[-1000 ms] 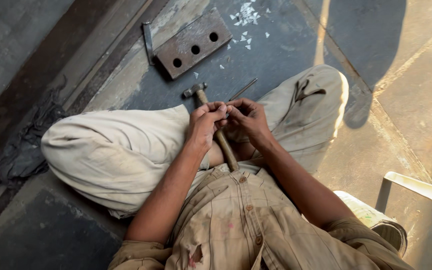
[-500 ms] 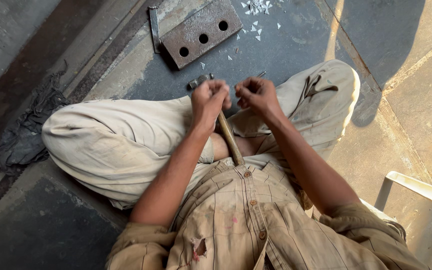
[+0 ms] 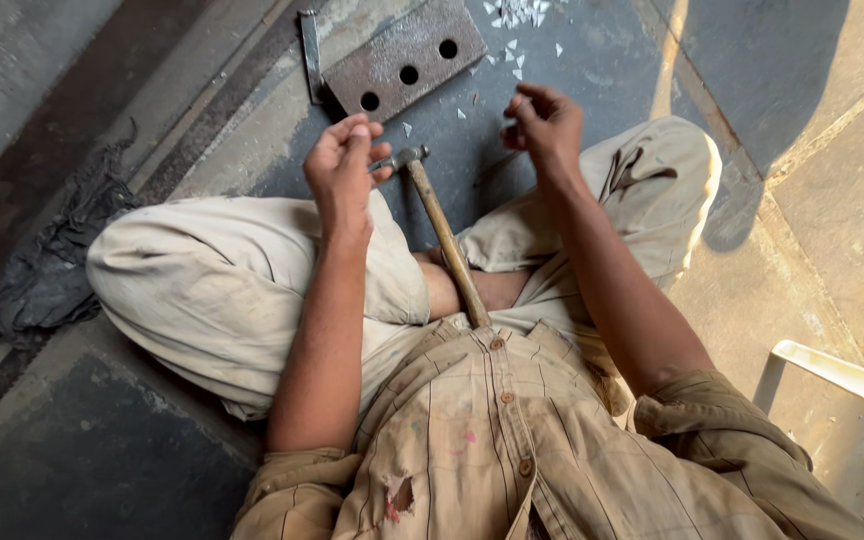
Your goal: The person sits on the floor and uses a hammer and a metal punch to shape a small metal piece on a metal block. They repeatedly strike the punch to form the metal into a triangular shape, occasionally adjusting the piece's position.
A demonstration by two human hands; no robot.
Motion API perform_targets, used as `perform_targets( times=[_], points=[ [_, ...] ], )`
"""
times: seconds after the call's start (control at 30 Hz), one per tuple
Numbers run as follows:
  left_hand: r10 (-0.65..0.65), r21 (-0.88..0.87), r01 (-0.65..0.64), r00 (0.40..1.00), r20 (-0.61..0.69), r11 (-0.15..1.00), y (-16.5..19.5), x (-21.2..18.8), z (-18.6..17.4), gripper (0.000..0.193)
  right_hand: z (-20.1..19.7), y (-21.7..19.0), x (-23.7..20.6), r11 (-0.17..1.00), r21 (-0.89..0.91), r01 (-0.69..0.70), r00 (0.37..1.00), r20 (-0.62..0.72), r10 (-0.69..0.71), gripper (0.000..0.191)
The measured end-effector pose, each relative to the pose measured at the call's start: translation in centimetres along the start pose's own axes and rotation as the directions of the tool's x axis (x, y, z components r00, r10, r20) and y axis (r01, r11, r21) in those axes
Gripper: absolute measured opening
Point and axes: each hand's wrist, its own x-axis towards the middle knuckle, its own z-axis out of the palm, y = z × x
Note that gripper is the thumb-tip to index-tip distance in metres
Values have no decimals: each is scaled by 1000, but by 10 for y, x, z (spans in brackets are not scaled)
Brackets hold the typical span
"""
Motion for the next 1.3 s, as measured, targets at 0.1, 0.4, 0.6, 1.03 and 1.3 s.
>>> perform_targets(
  times=[0.1, 0.4, 0.6, 1.03, 1.3],
  points=[
    [-9, -86, 6, 999, -37, 996, 6, 11, -10, 17, 21, 13, -2, 950, -298, 94, 995, -10, -101, 22],
    [-29, -224, 24, 999, -20, 974, 10, 28, -5, 23, 66, 4, -5, 530, -751, 393, 884, 151, -442, 13],
    [-49, -269, 46, 999, -7, 962, 19, 25, 5, 25, 70, -25, 1, 552, -812, 189, 962, 41, -269, 19],
    [-58, -323, 56, 998, 3, 945, 34, 17, 9, 18, 93, -29, -1, 907, -418, 37, 997, -45, -62, 21],
    [-65, -321, 61, 998, -4, 945, 27, 21, 7, 19, 118, -27, -19, 717, -677, 167, 979, 27, -203, 19]
  ],
)
